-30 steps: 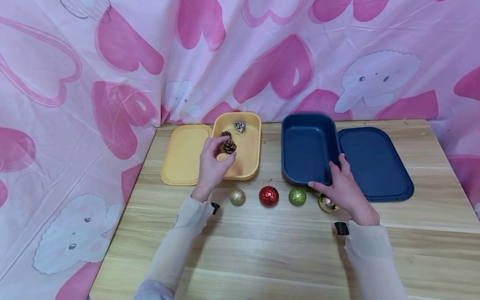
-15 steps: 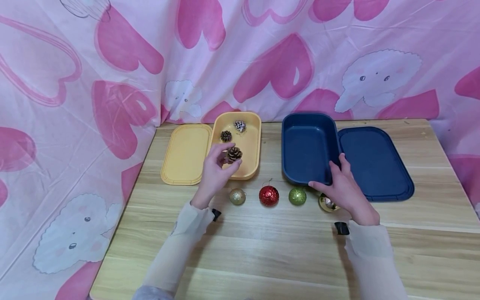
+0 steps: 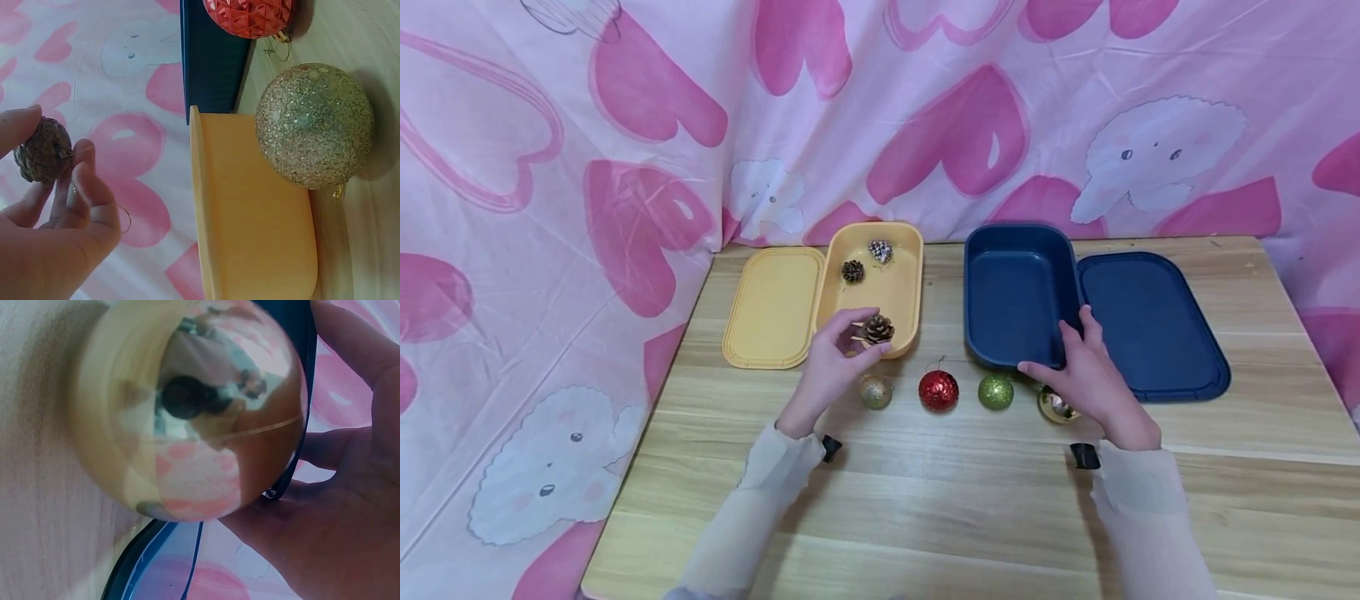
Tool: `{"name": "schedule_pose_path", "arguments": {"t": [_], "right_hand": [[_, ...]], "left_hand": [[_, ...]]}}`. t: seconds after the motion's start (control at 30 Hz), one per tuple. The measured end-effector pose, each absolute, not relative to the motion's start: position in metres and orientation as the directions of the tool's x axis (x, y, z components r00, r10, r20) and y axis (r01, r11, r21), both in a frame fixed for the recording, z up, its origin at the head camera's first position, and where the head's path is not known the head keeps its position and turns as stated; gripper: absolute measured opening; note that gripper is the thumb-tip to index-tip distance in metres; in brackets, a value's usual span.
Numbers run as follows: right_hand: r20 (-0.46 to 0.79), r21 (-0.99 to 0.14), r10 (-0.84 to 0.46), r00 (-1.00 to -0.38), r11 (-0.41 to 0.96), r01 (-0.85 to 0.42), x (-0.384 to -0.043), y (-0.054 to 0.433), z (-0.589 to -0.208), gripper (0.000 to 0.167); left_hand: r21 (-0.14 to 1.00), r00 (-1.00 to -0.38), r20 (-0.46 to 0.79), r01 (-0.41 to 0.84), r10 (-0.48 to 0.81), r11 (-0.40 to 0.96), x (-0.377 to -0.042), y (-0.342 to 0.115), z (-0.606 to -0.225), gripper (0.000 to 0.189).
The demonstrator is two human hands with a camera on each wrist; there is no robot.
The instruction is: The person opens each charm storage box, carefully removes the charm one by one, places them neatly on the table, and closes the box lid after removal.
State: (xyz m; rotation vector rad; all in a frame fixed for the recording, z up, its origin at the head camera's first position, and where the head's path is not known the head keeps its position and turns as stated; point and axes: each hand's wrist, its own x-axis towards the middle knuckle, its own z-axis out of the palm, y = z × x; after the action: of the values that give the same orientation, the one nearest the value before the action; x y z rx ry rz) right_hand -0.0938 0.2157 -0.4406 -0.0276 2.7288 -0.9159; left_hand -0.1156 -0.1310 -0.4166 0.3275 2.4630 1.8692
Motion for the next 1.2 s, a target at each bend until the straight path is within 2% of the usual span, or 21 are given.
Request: {"name": "schedule_pose_path", "arguments": {"t": [0.27, 0.47, 0.63, 0.97, 1.2], "right_hand": [[-0.235, -0.599, -0.101, -0.967, 0.798, 0.062, -0.094, 0.216, -0.441, 0.104], [-0.233, -0.598, -0.105, -0.967, 0.799, 0.057, -0.094, 0.217, -0.441, 0.103], [-0.23, -0.602, -0.109, -0.967, 0.797, 0.053, -0.094, 0.216, -0.441, 0.103], [-0.227, -0.601, -0.111, -0.968, 0.797, 0.05, -0.094, 0.216, -0.441, 0.103], [-0.225, -0.601, -0.108, -0.968, 0.798, 0.051, -0.094, 0.217, -0.442, 0.104]], "left_hand": [[0.955, -0.984, 0.042, 0.09, 0.173, 0.283, -0.104, -0.13, -0.413, 0.047], [0.89, -0.981, 0.113, 0.171, 0.158, 0.422, -0.092, -0.133, -0.415, 0.046], [0.869, -0.973, 0.156, 0.216, 0.169, 0.445, -0.081, -0.137, -0.419, 0.047], [0.912, -0.955, 0.202, 0.265, 0.219, 0.314, -0.058, -0.141, -0.432, 0.048], [0.956, -0.97, 0.159, 0.198, 0.185, 0.218, -0.045, -0.139, -0.438, 0.048]]}}
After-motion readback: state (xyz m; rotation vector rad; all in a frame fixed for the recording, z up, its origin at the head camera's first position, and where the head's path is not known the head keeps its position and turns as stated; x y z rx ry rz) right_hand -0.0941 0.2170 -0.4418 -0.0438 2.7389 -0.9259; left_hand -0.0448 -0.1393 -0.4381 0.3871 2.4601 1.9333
